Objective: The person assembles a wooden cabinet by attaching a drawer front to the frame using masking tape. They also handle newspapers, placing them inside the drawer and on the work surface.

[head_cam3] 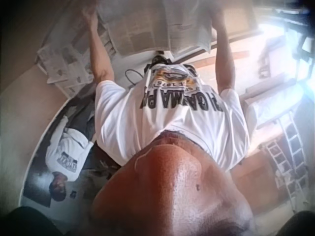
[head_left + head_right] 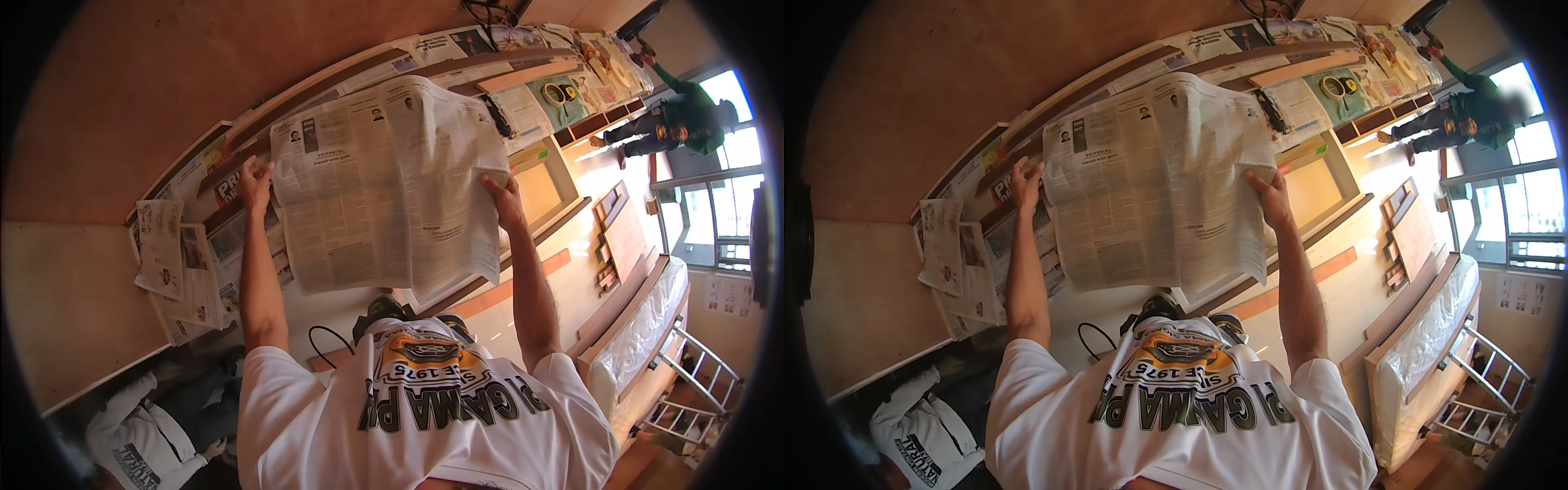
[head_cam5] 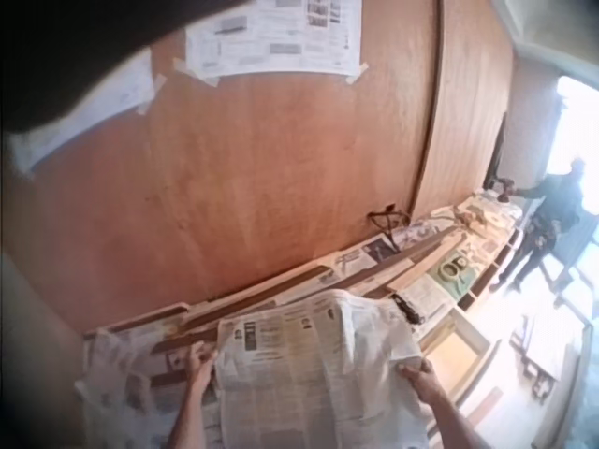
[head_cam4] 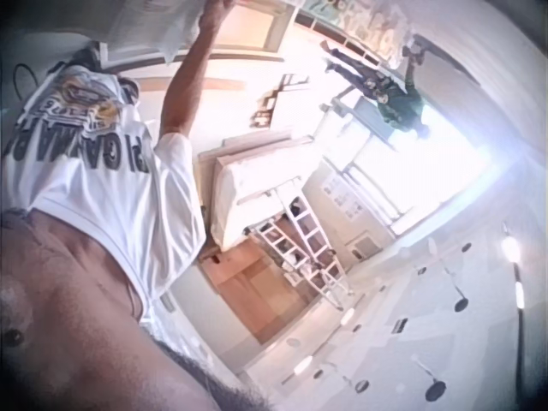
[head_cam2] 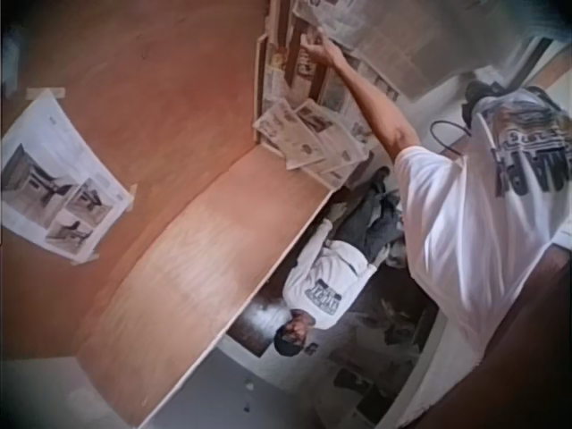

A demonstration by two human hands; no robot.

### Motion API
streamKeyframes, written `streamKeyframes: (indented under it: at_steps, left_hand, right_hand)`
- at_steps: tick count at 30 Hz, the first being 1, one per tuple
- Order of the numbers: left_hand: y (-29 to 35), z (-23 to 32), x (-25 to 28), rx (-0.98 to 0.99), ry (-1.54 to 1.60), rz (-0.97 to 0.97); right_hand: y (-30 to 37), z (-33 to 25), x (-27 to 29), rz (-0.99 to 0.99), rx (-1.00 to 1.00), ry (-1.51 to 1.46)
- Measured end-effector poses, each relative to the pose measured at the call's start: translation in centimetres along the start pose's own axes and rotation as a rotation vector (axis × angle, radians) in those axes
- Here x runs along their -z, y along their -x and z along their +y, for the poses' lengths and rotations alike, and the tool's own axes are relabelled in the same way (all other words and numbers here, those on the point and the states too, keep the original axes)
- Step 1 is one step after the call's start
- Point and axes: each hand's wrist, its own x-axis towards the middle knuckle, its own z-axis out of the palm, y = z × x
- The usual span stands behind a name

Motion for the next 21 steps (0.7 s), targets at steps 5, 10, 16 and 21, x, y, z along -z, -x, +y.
streamKeyframes:
  at_steps: [5,10,16,21]
  left_hand:
    - [2.2,-3.3,-0.5,-0.136,-0.042,0.199]
    - [7.3,-4.7,-1.7,-0.112,-0.308,0.267]
    - [9.8,-4.0,-3.4,0.036,-0.223,0.175]
    - [9.4,-1.5,-2.7,0.135,-0.214,-0.016]
  right_hand:
    - [0.0,-2.2,2.0,-0.029,0.009,-0.021]
    - [1.3,-2.4,3.5,0.057,0.033,0.047]
    - [1.7,-3.4,2.1,-0.009,0.164,0.289]
    - [3.9,-7.2,-4.0,-0.087,0.225,0.605]
